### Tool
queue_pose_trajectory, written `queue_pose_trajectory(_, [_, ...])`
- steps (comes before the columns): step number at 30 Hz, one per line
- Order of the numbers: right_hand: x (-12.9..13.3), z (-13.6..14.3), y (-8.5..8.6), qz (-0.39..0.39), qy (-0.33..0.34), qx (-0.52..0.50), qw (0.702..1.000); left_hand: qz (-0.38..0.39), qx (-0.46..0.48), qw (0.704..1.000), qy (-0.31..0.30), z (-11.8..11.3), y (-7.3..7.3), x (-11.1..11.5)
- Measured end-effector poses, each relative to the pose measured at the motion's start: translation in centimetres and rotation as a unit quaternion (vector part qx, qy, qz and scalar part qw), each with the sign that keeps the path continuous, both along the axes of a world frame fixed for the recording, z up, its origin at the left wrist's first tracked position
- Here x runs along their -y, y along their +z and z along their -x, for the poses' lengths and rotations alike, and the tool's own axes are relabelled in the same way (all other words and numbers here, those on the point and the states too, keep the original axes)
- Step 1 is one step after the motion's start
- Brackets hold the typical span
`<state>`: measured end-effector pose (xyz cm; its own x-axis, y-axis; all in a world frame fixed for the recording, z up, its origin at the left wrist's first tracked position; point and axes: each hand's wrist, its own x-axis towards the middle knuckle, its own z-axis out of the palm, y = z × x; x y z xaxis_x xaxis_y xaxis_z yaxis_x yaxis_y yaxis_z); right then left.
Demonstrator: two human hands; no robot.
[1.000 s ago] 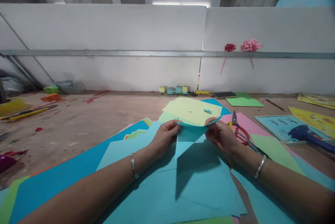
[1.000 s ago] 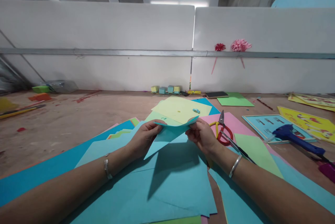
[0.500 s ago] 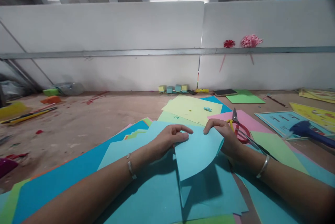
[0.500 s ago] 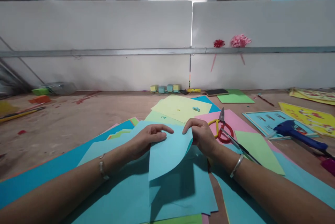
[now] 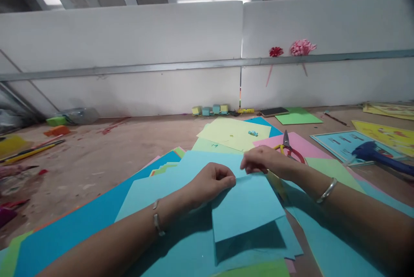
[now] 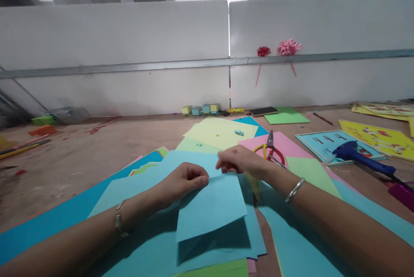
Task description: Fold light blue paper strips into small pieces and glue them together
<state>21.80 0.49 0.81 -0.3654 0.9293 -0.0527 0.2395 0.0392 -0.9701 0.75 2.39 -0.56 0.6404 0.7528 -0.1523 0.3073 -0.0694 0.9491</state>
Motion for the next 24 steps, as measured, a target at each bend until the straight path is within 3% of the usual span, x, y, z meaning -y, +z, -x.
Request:
queue_pose_trajectory(4, [1.1, 1.0, 0.2, -0.011, 0.102, 0.083, 0.991, -0.090, -0.019, 0.995, -0.029, -0.3, -0.2, 1.1])
queue_pose_trajectory(9, [0.7, 0.0, 0.7, 0.000, 0.142, 0.098, 0.985, -0.131, -0.033, 0.989, -0.053, -0.1, 0.7, 0.9])
queue_pose_trajectory(15, [-0.7, -2.5, 1.1, 0.003, 0.086, 0.098, 0.991, -0.077, -0.009, 0.997, 0.019, 0.4, 1.0, -1.1])
queue_pose_trajectory(21, [-1.0, -2.6, 0.4, -0.022, -0.026, 0.114, 0.993, 0.004, 0.057, 0.988, 0.145, 0.7, 0.2, -2.3])
queue_pose_trajectory(24, [-0.9, -2.4, 0.5, -0.044, -0.045, 0.096, 0.993, 0.024, 0.082, 0.981, 0.175, 0.8, -0.3, -2.8])
